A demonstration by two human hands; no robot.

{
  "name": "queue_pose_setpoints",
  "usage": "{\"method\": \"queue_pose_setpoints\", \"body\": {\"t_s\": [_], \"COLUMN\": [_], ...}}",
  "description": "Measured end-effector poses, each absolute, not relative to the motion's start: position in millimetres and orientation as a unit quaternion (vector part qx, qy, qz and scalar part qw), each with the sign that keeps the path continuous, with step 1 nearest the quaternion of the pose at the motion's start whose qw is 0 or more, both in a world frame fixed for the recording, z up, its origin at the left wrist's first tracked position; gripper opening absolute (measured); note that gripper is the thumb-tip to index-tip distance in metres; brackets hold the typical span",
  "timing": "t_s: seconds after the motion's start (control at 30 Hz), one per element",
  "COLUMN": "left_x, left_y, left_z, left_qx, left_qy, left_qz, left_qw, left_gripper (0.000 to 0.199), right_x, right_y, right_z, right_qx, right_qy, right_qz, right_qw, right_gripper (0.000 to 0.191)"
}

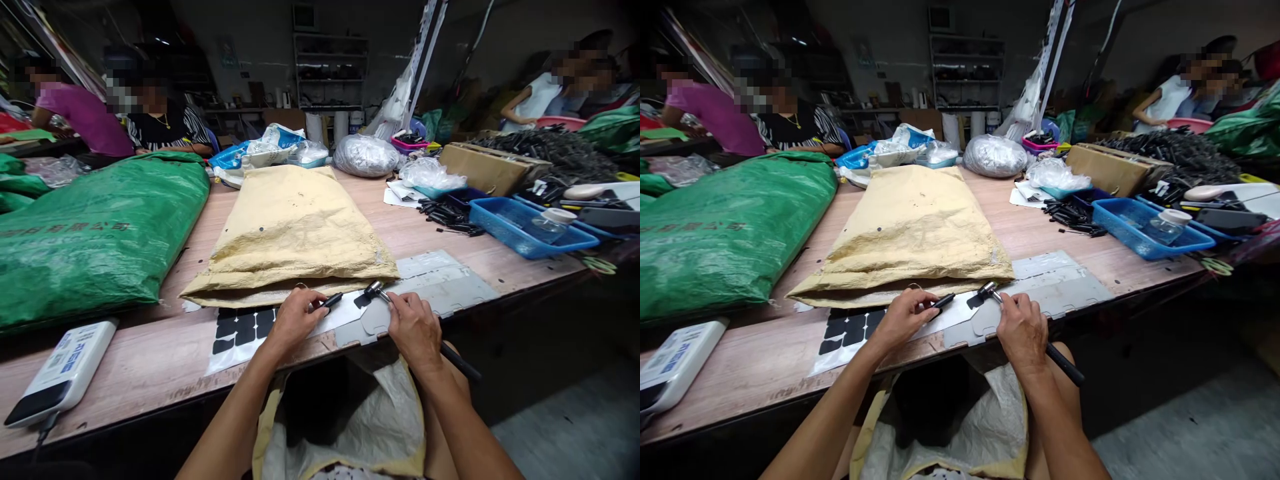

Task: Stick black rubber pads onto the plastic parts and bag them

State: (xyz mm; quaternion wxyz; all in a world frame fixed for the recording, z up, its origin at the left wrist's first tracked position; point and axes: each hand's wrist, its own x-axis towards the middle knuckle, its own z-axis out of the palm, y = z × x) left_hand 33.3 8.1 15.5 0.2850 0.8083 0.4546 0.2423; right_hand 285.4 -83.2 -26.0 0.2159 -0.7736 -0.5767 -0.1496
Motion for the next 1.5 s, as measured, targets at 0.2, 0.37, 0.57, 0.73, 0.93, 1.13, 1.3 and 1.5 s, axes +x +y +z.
{"method": "queue_pose_setpoints", "body": {"t_s": [0.2,0.37,0.57,0.73,0.93,1.13,1.3,1.5], "left_x": [31,30,28,30,29,27,27,28], "left_y": [-7,-6,-7,-7,-6,-5,-5,-5], "left_z": [0,-4,-4,-4,-5,-3,-3,-5], "left_qx": [0.808,0.815,0.806,0.814,0.805,0.804,0.801,0.798], "left_qy": [0.442,0.431,0.440,0.437,0.445,0.440,0.439,0.442], "left_qz": [0.300,0.306,0.321,0.311,0.313,0.310,0.316,0.318], "left_qw": [0.249,0.236,0.232,0.223,0.237,0.252,0.255,0.257], "left_gripper": [0.016,0.012,0.012,0.014,0.009,0.009,0.005,0.009], "right_x": [300,305,311,290,243,223,219,224], "right_y": [-92,-119,-132,-137,-142,-142,-143,-142], "right_z": [-21,-23,-26,-17,-13,-7,-14,-10], "right_qx": [-0.747,-0.796,-0.790,-0.701,-0.629,-0.595,-0.611,-0.618], "right_qy": [-0.608,-0.551,-0.554,-0.581,-0.604,-0.646,-0.664,-0.644], "right_qz": [-0.065,-0.117,-0.021,0.090,0.179,0.130,0.137,0.112], "right_qw": [0.262,0.222,0.262,0.403,0.456,0.461,0.410,0.437], "right_gripper": [0.030,0.036,0.038,0.036,0.037,0.038,0.043,0.040]}}
